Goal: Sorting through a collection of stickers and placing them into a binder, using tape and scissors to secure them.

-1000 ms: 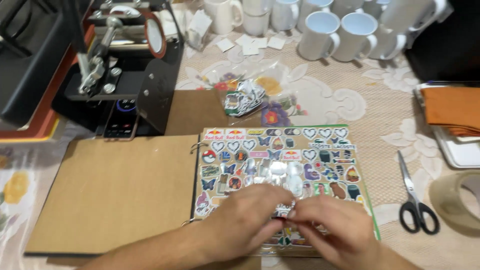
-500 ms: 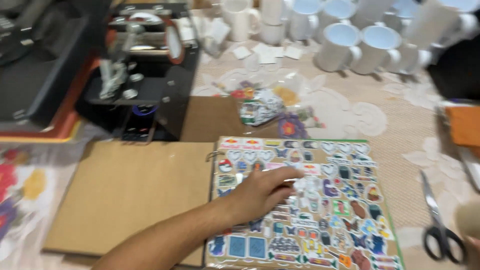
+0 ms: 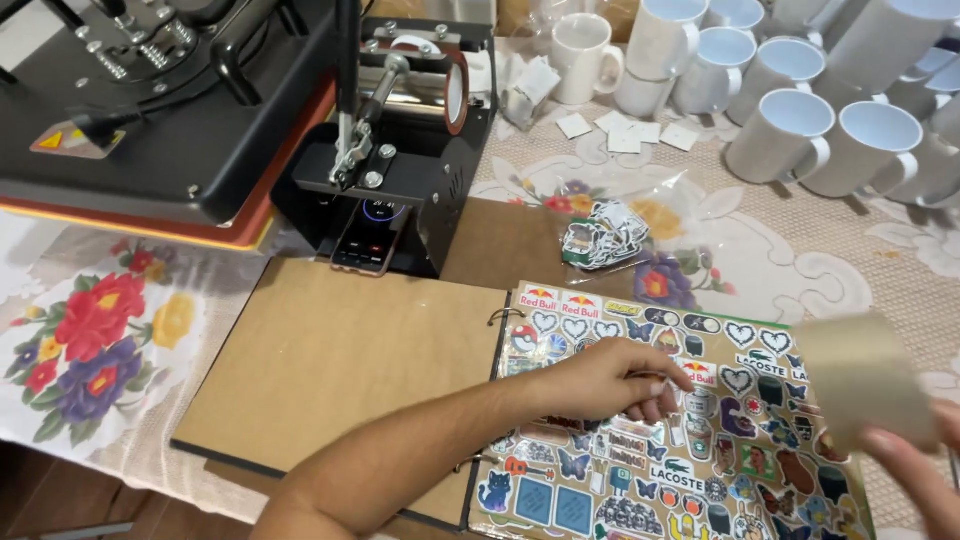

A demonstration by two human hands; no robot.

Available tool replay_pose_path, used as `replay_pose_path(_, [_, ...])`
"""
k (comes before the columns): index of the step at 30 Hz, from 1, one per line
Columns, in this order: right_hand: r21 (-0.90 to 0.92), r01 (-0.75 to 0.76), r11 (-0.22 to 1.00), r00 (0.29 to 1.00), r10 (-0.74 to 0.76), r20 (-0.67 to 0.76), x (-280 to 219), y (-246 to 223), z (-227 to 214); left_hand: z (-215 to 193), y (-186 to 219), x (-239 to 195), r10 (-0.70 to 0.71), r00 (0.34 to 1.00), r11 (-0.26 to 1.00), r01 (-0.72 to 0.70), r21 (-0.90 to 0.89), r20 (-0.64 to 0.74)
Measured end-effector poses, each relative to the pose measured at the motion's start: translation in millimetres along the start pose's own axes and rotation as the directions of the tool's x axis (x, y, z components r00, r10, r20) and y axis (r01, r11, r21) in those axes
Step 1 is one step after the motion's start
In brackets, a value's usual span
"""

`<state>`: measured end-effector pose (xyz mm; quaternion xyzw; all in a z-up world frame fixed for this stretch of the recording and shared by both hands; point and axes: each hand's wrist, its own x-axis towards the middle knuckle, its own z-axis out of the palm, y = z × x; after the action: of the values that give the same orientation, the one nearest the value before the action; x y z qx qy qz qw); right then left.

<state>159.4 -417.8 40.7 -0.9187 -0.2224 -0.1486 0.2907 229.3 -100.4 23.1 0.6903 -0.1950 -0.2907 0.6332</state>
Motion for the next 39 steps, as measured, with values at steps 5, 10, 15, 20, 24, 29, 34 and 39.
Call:
replay_pose_path(5, [-0.037, -0.158, 0.987, 0.987, 0.158, 0.02, 76.9, 37.9, 35.4, 1.1, 9.0, -2.8, -0.084, 0.994, 0.981, 0.071, -0.18, -0.067])
replay_pose_path(10, [-0.568, -0.053, 0.821, 0.982, 0.148, 0.121, 134.9, 123.7, 65.2, -1.1, -11.7, 2.0, -0.072, 0.988, 0.969, 0.037, -0.244, -0.137])
replay_pose_path(15, [-0.753, -0.04, 0.657, 0.986, 0.147, 0.077, 162.9, 167.3, 87.5, -4.6, -10.6, -6.8, 0.137, 0.953, 0.984, -0.162, -0.072, -0.269])
replay_pose_path(20, [-0.165, 0.013, 0.986, 0.998, -0.004, 0.058, 130.1, -5.4, 64.8, -1.8, 1.6, -34.7, 0.042, 0.906, 0.952, -0.165, -0.259, -0.422])
replay_pose_path(24, [0.298, -0.005, 0.955, 0.986, -0.045, 0.158, 94.8, -102.2, 63.8, 2.3, 10.5, -56.5, 0.123, 0.876, 0.97, -0.205, -0.129, -0.466])
replay_pose_path(29, [0.362, -0.174, 0.916, 0.969, 0.093, 0.23, 90.7, -98.9, 83.9, 4.2, 34.8, -90.7, 0.078, 0.879, 0.992, -0.117, -0.054, -0.47])
replay_pose_path(34, [0.396, -0.243, 0.886, 0.955, 0.146, 0.259, 89.2, -108.3, 67.5, -35.2, 42.1, -145.0, 0.141, 0.759, 0.958, 0.056, 0.28, -0.635])
replay_pose_path(39, [0.669, -0.343, 0.66, 0.93, 0.339, 0.143, 74.1, -53.2, 66.3, -147.3, -28.4, -217.4, 0.453, 0.003, 0.59, 0.749, 0.302, -0.892])
